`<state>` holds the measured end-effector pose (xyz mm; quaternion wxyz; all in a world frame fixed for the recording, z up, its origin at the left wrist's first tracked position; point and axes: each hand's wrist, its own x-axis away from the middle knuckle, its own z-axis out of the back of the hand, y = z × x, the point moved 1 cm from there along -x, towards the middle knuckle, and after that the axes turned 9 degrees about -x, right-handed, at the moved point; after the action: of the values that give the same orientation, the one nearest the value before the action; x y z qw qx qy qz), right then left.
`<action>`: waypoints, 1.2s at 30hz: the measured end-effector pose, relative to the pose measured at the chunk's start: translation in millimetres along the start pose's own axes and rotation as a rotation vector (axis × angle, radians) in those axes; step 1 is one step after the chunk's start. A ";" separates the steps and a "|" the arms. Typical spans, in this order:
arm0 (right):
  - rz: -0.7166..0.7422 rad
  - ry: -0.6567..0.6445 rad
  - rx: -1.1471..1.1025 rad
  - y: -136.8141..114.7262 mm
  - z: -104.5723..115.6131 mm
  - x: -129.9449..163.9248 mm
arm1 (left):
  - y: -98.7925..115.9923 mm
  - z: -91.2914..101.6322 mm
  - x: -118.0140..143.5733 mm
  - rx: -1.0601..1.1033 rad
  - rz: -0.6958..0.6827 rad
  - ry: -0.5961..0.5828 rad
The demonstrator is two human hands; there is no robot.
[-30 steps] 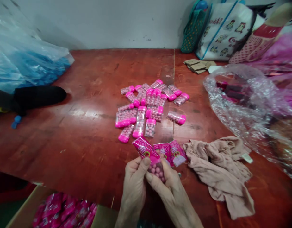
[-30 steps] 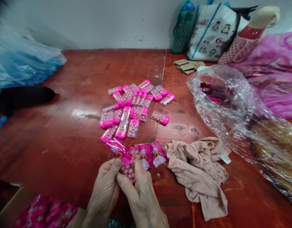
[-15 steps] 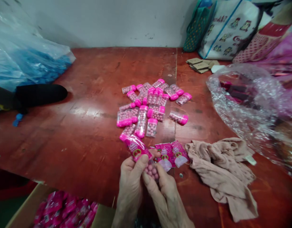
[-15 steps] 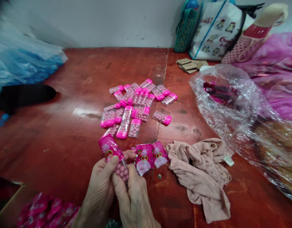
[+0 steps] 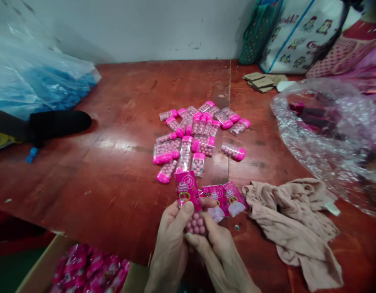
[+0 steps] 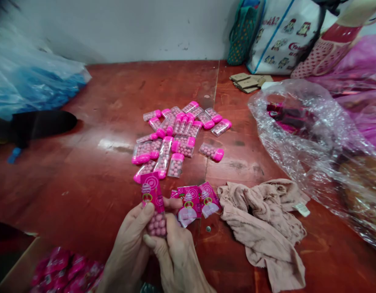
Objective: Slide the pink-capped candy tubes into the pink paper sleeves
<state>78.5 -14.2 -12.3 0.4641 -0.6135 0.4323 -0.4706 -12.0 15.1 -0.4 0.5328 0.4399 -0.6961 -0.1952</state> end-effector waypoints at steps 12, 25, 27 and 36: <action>-0.144 0.086 0.060 8.0 -4.9 8.9 | -5.8 5.4 9.8 0.094 0.036 0.105; -0.201 0.251 0.006 17.6 -7.8 16.2 | -9.9 1.3 9.6 0.143 0.076 0.099; -0.208 0.274 0.005 18.2 -7.2 17.9 | -11.8 0.1 10.7 0.112 0.071 0.113; -0.226 0.033 -0.142 3.7 3.9 1.0 | -22.5 0.8 9.7 0.038 0.118 0.033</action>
<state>82.2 -15.3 -16.3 0.3563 -0.6818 0.4002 -0.4980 -4.1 -5.1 -11.9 0.5462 0.4114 -0.7155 -0.1429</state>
